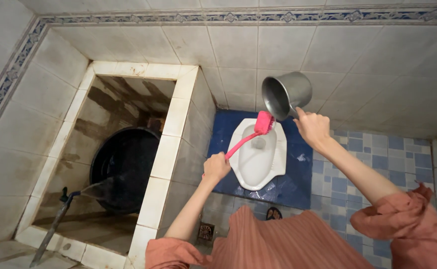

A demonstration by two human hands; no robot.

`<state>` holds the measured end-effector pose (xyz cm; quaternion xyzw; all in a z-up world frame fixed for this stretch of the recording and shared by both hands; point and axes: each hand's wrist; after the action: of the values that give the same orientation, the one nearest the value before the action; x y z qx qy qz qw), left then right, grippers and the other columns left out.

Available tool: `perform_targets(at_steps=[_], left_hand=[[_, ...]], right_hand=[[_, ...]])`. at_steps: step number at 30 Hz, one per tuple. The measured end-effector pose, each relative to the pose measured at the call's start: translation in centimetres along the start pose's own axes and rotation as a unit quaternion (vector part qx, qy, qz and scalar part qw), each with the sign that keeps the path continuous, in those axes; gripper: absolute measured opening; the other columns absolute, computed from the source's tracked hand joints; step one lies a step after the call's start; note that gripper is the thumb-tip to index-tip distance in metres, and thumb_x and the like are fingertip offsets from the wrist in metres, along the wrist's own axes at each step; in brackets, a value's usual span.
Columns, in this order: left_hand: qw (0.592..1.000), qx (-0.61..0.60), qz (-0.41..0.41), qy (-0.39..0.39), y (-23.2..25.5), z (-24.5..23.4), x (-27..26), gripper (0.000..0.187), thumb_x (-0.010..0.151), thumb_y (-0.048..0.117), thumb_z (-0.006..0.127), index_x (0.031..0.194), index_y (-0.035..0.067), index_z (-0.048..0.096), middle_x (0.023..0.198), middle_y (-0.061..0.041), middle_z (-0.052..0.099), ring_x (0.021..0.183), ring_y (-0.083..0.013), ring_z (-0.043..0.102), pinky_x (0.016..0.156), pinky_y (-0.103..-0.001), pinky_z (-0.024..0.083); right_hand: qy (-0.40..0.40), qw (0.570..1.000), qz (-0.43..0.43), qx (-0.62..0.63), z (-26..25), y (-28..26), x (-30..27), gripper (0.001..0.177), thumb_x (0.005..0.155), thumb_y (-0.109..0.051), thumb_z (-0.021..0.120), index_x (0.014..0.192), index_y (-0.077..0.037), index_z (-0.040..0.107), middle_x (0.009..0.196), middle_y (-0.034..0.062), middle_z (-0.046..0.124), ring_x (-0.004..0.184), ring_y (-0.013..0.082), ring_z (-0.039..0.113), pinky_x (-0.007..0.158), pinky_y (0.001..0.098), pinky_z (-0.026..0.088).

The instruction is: Cleaning a squat toilet and a water basin area with a brush and water scoop.

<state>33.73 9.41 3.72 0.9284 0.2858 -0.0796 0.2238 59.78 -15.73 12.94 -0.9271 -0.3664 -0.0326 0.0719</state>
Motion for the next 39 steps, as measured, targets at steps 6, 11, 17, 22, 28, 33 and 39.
perform_targets(at_steps=[6,11,17,22,28,33,39], left_hand=[[1.000,0.002,0.013,0.018,0.1,0.4,0.0,0.023,0.089,0.025,0.066,0.087,0.002,0.069,0.084,-0.025,0.072,0.080,-0.0446,0.072,0.072,-0.055,0.058],[1.000,0.007,0.008,0.021,0.0,0.7,-0.1,0.022,0.088,0.025,0.067,0.088,0.002,0.069,0.084,-0.025,0.072,0.080,-0.0444,0.072,0.072,-0.055,0.058],[1.000,0.000,-0.006,0.005,0.2,-0.3,-0.5,0.023,0.089,0.026,0.069,0.088,0.003,0.071,0.086,-0.025,0.072,0.082,-0.0443,0.072,0.074,-0.055,0.058],[1.000,0.005,-0.019,-0.019,-0.3,-0.3,-0.9,0.023,0.089,0.026,0.068,0.089,0.003,0.072,0.088,-0.024,0.073,0.085,-0.0440,0.072,0.076,-0.054,0.058],[0.999,0.004,-0.028,-0.024,-0.7,-0.4,-1.9,0.024,0.090,0.027,0.067,0.091,0.003,0.071,0.091,-0.025,0.073,0.086,-0.0446,0.072,0.077,-0.054,0.058],[1.000,-0.008,-0.020,-0.006,-0.6,-0.6,-2.4,0.024,0.090,0.027,0.067,0.090,0.003,0.071,0.088,-0.026,0.072,0.085,-0.0450,0.071,0.078,-0.055,0.058],[1.000,-0.023,-0.014,0.008,0.2,-1.6,-2.9,0.023,0.089,0.027,0.068,0.090,0.003,0.071,0.087,-0.026,0.072,0.084,-0.0460,0.071,0.076,-0.056,0.057]], right_hand=[[0.006,1.000,-0.017,0.008,0.1,-1.2,0.4,0.046,0.090,-0.031,0.073,0.131,-0.012,0.067,0.086,0.0136,0.075,0.071,0.0365,0.073,0.059,0.0492,0.055],[0.007,0.999,-0.033,0.015,-0.3,-2.3,-0.3,0.046,0.090,-0.031,0.073,0.132,-0.013,0.067,0.085,0.0132,0.075,0.070,0.0357,0.073,0.058,0.0484,0.056],[0.001,0.999,-0.036,0.005,0.0,-2.1,-1.4,0.047,0.090,-0.033,0.072,0.133,-0.014,0.067,0.085,0.0120,0.075,0.069,0.0341,0.073,0.058,0.0473,0.056],[0.006,1.000,-0.027,-0.003,-0.5,-0.9,-2.2,0.048,0.090,-0.033,0.072,0.133,-0.015,0.067,0.086,0.0114,0.075,0.070,0.0342,0.073,0.058,0.0475,0.056],[0.004,1.000,-0.017,-0.019,-0.6,0.8,-2.6,0.047,0.090,-0.033,0.073,0.134,-0.015,0.067,0.086,0.0120,0.076,0.071,0.0346,0.073,0.059,0.0472,0.056],[0.024,0.999,-0.024,-0.022,-0.4,0.9,-2.0,0.046,0.091,-0.031,0.073,0.133,-0.013,0.067,0.085,0.0118,0.075,0.070,0.0342,0.073,0.057,0.0468,0.055],[0.040,0.998,-0.038,-0.024,0.1,-0.4,-1.0,0.046,0.090,-0.031,0.074,0.132,-0.013,0.067,0.083,0.0111,0.074,0.067,0.0333,0.072,0.056,0.0460,0.055]])
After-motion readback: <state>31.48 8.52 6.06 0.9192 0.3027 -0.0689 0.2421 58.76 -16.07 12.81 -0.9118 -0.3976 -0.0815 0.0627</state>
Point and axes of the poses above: each hand's wrist, its own x-axis towards the middle knuckle, its own z-axis out of the palm, y = z × x
